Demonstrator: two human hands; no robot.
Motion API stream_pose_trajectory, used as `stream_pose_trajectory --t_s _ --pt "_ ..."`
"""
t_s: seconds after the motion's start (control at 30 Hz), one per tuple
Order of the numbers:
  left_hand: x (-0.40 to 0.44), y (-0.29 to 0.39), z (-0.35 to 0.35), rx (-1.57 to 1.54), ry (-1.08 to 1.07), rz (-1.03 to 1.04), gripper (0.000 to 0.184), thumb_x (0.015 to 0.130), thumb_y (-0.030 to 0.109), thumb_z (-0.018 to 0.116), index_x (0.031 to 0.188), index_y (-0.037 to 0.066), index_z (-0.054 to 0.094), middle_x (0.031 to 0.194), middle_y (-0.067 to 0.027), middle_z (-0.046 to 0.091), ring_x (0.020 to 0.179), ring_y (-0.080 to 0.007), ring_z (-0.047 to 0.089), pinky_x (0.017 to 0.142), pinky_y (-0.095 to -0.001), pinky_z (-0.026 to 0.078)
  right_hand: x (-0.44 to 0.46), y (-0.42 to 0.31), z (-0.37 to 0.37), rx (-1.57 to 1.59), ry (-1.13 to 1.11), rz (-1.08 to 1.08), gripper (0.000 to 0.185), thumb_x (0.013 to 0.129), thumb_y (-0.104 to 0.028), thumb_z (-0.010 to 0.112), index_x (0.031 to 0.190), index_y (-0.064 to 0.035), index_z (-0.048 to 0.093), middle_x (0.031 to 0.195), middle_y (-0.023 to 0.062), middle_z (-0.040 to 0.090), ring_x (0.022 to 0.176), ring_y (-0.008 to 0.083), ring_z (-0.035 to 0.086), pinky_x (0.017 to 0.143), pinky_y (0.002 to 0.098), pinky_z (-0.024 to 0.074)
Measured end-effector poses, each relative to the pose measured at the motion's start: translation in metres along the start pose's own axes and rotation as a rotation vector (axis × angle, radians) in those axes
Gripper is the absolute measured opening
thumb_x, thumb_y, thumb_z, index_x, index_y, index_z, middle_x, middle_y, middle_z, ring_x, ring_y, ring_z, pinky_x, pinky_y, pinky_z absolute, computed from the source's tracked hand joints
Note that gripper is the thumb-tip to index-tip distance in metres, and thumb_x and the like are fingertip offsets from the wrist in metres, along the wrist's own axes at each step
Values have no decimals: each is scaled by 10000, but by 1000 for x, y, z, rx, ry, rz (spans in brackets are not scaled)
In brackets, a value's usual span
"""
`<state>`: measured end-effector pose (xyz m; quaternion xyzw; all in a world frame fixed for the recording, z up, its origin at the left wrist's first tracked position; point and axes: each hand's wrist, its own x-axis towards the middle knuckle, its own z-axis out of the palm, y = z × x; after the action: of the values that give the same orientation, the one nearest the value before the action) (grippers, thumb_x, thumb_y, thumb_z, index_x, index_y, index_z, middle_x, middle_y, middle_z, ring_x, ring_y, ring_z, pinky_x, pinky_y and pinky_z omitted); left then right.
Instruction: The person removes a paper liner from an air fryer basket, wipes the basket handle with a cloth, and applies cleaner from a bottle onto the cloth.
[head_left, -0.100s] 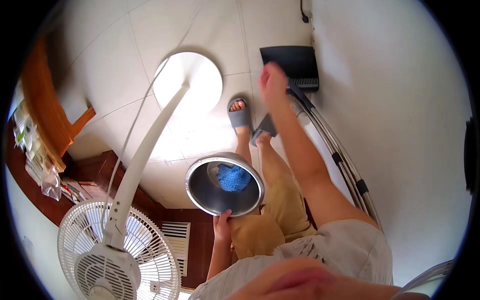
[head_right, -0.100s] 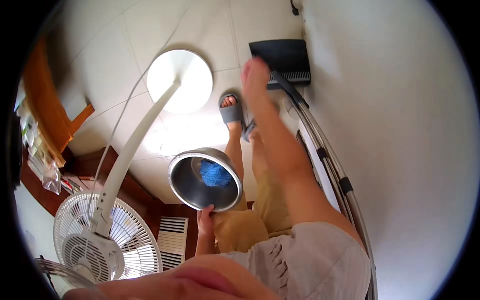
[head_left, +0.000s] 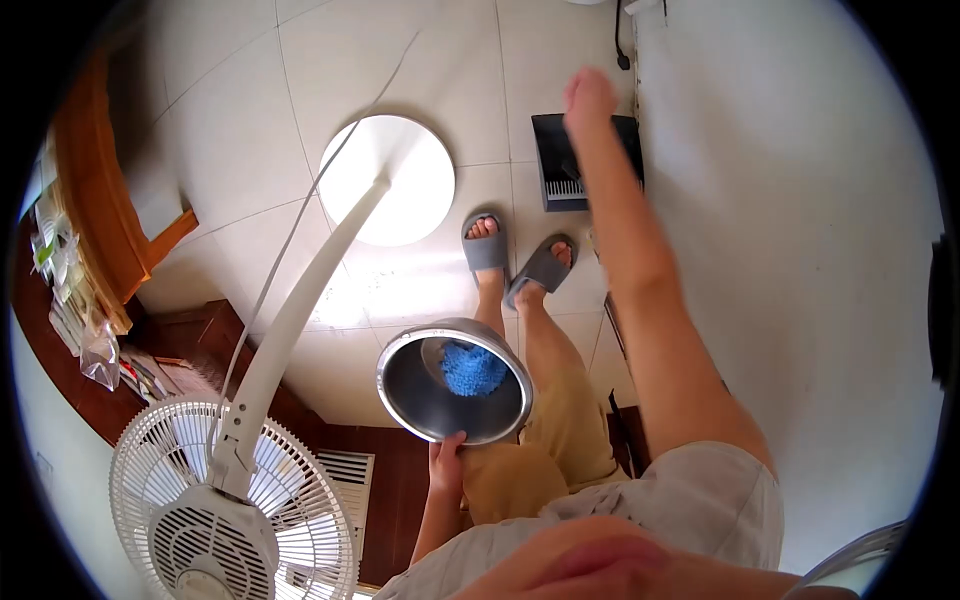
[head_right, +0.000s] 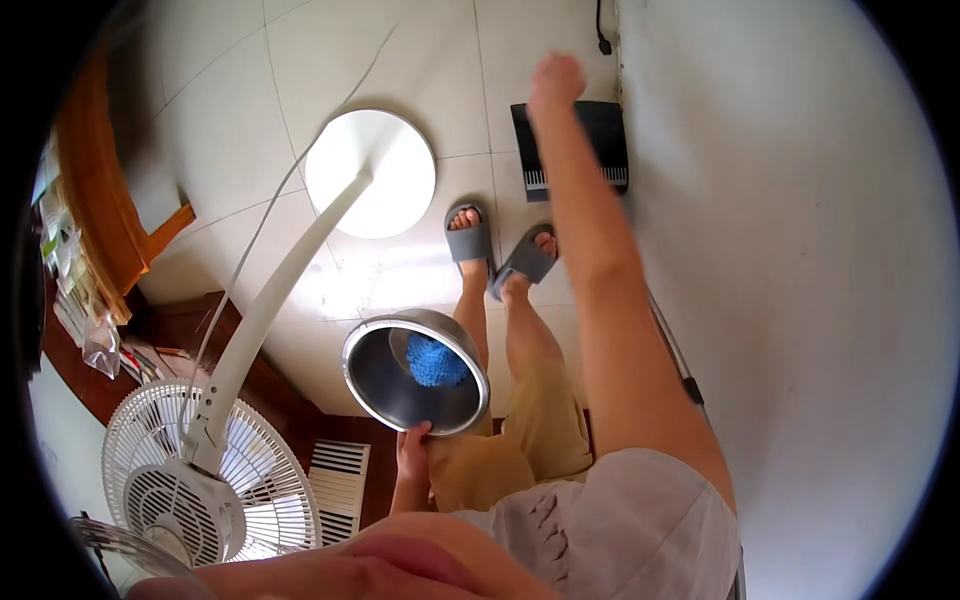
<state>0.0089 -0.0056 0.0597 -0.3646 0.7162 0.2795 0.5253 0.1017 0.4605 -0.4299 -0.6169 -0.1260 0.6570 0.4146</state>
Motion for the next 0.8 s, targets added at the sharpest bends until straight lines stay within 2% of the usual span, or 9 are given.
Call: stream_pose_trajectory --t_s 0.1,0.17,0.2,0.27,0.4,0.47,0.63,0.73,0.8 --pt "48 14 15 10 50 141 304 909 69 619 1204 0 626 1148 -58 659 1106 -179 593 974 -314 449 143 -55 27 -922 211 -864 214 862 -237 699 918 -38 642 828 99 684 834 317 641 702 480 503" --pt "44 17 15 -70 -11 165 299 910 46 598 1204 -1 624 1144 -65 661 1094 -188 607 966 -322 464 161 -120 27 -992 118 -1174 293 835 -272 743 951 -12 673 864 121 725 877 358 680 748 497 519" --pt "45 21 19 -73 -10 161 299 910 46 598 1204 -1 624 1144 -65 661 1094 -188 607 966 -322 464 173 -147 29 -996 114 -1173 293 835 -272 743 951 -12 673 864 121 725 877 358 680 748 497 519" --pt "49 31 27 -153 -9 151 320 910 27 583 1226 0 617 1157 -71 660 1088 -198 615 966 -330 472 206 -180 23 -1452 -193 -608 961 859 -241 743 1636 -197 178 1680 150 231 1533 402 208 1253 401 229" --pt "56 53 41 -87 63 182 365 893 58 586 1254 6 606 1168 -77 648 1090 -205 607 979 -342 467 293 -147 10 -1118 -324 -1036 889 849 -282 749 1566 -24 291 1570 222 395 1482 383 330 1216 429 303" --pt "55 65 50 -73 81 201 369 891 65 585 1254 6 607 1170 -76 646 1094 -205 605 981 -344 465 298 -141 24 -1535 122 -1123 895 854 -303 746 1558 1 284 1558 234 404 1454 394 369 1207 459 311" --pt "58 67 54 -62 82 212 373 890 71 580 1256 7 607 1176 -73 643 1104 -205 598 986 -342 461 204 -182 70 -2219 -59 -698 808 793 -285 794 1478 -20 459 1499 244 475 1423 404 401 1182 479 338" --pt "60 66 54 -65 46 220 378 891 70 579 1262 4 605 1187 -73 642 1107 -204 596 992 -342 457 237 -146 51 -2025 -235 -553 662 775 -339 782 1356 -78 602 1425 224 535 1353 367 470 1077 499 440" --pt "62 65 55 -45 56 233 384 890 78 583 1266 0 602 1196 -74 642 1108 -202 595 993 -339 456 222 -121 49 -1054 -445 -213 514 807 -379 730 1239 -107 666 1275 183 625 1175 320 590 901 483 523"
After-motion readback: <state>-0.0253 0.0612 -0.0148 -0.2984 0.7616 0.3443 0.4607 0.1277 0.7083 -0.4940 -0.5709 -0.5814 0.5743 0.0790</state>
